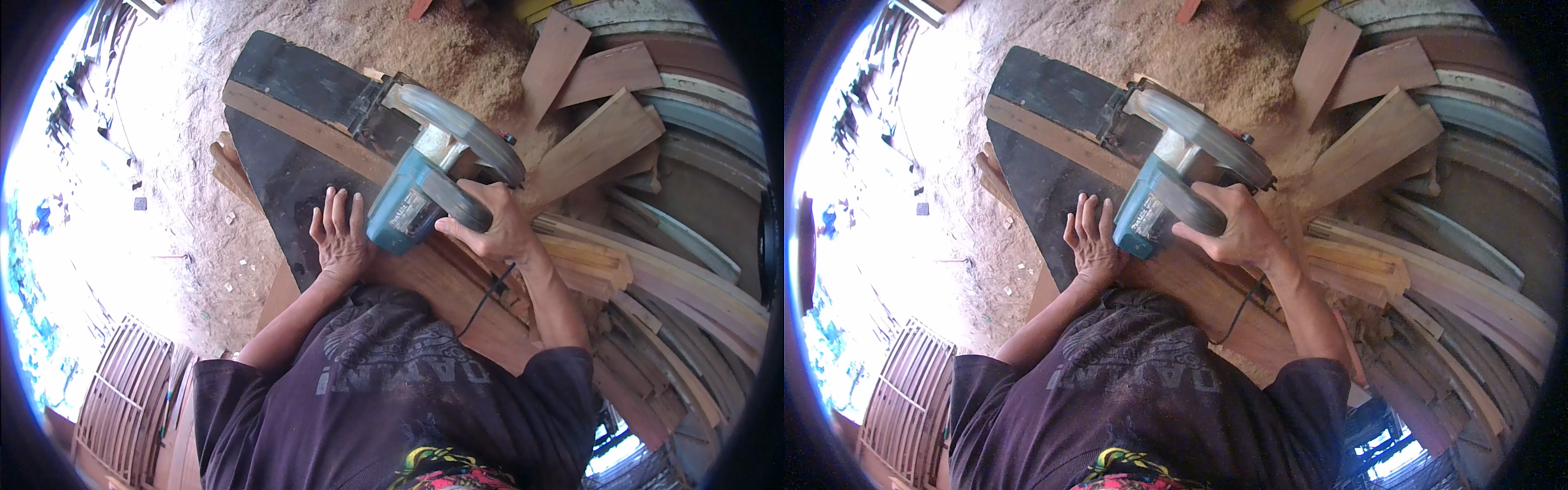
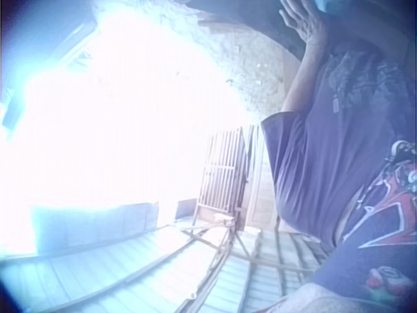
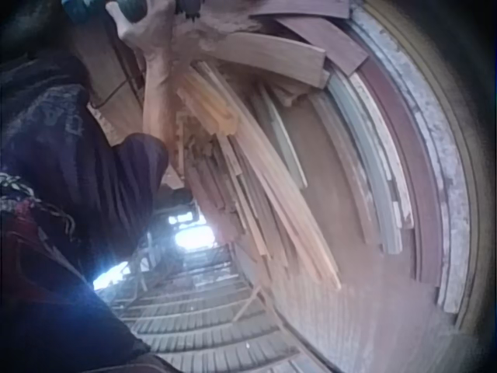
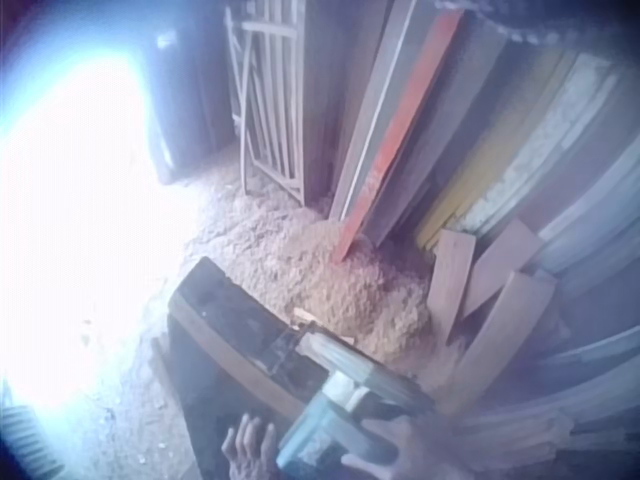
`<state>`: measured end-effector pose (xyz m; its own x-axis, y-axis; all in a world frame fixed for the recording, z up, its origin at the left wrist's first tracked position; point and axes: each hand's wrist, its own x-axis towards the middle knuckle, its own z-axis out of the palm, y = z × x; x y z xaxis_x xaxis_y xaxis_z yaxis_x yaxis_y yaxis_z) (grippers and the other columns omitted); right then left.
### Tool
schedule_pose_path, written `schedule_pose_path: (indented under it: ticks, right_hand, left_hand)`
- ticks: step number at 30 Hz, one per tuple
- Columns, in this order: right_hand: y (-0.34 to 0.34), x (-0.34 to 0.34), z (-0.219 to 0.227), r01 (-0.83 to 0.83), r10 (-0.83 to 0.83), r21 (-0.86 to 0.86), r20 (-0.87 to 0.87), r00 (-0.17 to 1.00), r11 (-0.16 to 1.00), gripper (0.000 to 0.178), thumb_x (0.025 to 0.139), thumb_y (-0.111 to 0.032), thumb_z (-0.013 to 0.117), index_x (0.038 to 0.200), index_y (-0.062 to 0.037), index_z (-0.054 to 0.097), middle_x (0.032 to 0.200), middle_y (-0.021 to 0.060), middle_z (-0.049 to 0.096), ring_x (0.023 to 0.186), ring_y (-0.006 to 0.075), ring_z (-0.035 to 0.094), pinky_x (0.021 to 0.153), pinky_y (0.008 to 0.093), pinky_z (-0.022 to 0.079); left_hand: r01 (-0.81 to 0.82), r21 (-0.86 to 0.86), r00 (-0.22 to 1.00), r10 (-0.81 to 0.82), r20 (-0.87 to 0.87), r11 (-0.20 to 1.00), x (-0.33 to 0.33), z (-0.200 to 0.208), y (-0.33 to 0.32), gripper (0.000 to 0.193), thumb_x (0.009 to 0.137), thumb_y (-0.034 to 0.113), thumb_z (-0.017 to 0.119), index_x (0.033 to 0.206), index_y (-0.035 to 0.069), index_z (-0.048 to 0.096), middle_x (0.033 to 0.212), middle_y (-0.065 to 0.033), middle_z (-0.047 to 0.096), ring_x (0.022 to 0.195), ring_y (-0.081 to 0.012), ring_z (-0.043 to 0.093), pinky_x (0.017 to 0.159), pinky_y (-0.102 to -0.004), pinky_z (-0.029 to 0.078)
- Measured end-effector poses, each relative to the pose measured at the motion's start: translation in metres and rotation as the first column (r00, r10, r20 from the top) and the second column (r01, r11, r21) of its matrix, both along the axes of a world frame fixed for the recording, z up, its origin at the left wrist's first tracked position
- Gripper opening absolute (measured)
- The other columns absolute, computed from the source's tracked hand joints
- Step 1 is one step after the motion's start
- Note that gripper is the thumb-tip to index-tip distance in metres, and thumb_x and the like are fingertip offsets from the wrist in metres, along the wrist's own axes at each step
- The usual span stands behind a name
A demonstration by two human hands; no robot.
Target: The person uses a circular saw to cut a long wooden plank into smaller pieces on a workbench. They repeatedly position the wood, cut it, and remove the offcuts, occasionally using a metal square to align the wood before cutting.
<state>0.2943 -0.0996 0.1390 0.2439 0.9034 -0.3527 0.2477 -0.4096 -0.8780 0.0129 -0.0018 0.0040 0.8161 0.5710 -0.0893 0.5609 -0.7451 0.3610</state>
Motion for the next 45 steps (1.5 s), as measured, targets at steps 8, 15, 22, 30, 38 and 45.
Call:
schedule_pose_path:
  ticks: [8,15,22,30,38,45]
  right_hand:
    - [-0.001,-0.003,-0.008,0.015,-0.019,0.089,0.049,0.999,0.996,0.029,0.086,-0.02,0.086,0.089,-0.0011,0.064,0.071,0.0111,0.061,0.065,0.0193,0.057,0.061,0.0356,0.046]
    - [-0.002,0.0,-0.002,0.001,-0.001,0.027,0.026,1.0,1.0,0.031,0.083,-0.017,0.086,0.098,0.0029,0.067,0.085,0.0229,0.07,0.08,0.0329,0.074,0.071,0.0398,0.054]
    - [-0.004,0.0,-0.007,0.008,-0.009,0.065,0.024,1.0,0.998,0.03,0.083,-0.016,0.085,0.097,0.0026,0.067,0.085,0.0234,0.07,0.08,0.0348,0.075,0.069,0.0404,0.054]
    - [-0.003,-0.002,-0.008,0.027,-0.031,0.117,0.034,0.999,0.993,0.03,0.088,-0.021,0.085,0.085,-0.0027,0.061,0.066,0.0047,0.054,0.06,0.0141,0.049,0.058,0.0349,0.043]
    - [-0.002,-0.003,-0.006,0.034,-0.041,0.106,0.058,0.997,0.994,0.032,0.087,-0.023,0.086,0.085,-0.0029,0.061,0.066,0.0054,0.056,0.059,0.0142,0.05,0.058,0.0345,0.044]
    - [-0.001,-0.002,-0.006,0.015,-0.022,0.102,0.065,0.998,0.995,0.033,0.087,-0.024,0.086,0.084,-0.0027,0.061,0.065,0.0059,0.056,0.059,0.0144,0.051,0.057,0.0346,0.043]
  left_hand:
    - [0.042,0.024,0.997,-0.04,-0.073,0.999,-0.001,-0.006,-0.008,0.092,0.081,0.034,0.074,0.159,0.006,0.034,0.161,-0.0192,0.031,0.16,-0.0404,0.017,0.124,-0.0613,0.009]
    - [0.043,-0.012,0.997,-0.043,-0.07,0.999,0.001,-0.003,-0.013,0.098,0.08,0.038,0.073,0.16,0.005,0.028,0.162,-0.0213,0.027,0.16,-0.0441,0.012,0.125,-0.0617,0.006]
    - [0.018,-0.061,0.998,-0.022,-0.062,0.998,0.004,0.003,-0.016,0.098,0.08,0.033,0.072,0.161,0.004,0.025,0.161,-0.0199,0.028,0.16,-0.0422,0.013,0.126,-0.0615,0.006]
    - [-0.038,-0.09,0.998,0.042,0.047,0.995,0.009,0.013,-0.016,0.086,0.079,0.031,0.074,0.151,0.005,0.037,0.155,-0.018,0.039,0.159,-0.0393,0.024,0.126,-0.06,0.011]
    - [0.004,-0.113,0.995,0.007,0.098,0.994,0.003,0.014,-0.014,0.056,0.077,0.031,0.078,0.126,0.009,0.064,0.13,-0.0105,0.06,0.14,-0.0332,0.047,0.123,-0.0601,0.017]
    - [0.163,-0.06,0.97,-0.149,0.192,0.985,-0.001,0.014,-0.017,0.034,0.073,0.032,0.082,0.106,0.02,0.08,0.116,-0.0025,0.069,0.127,-0.0294,0.054,0.122,-0.0648,0.017]
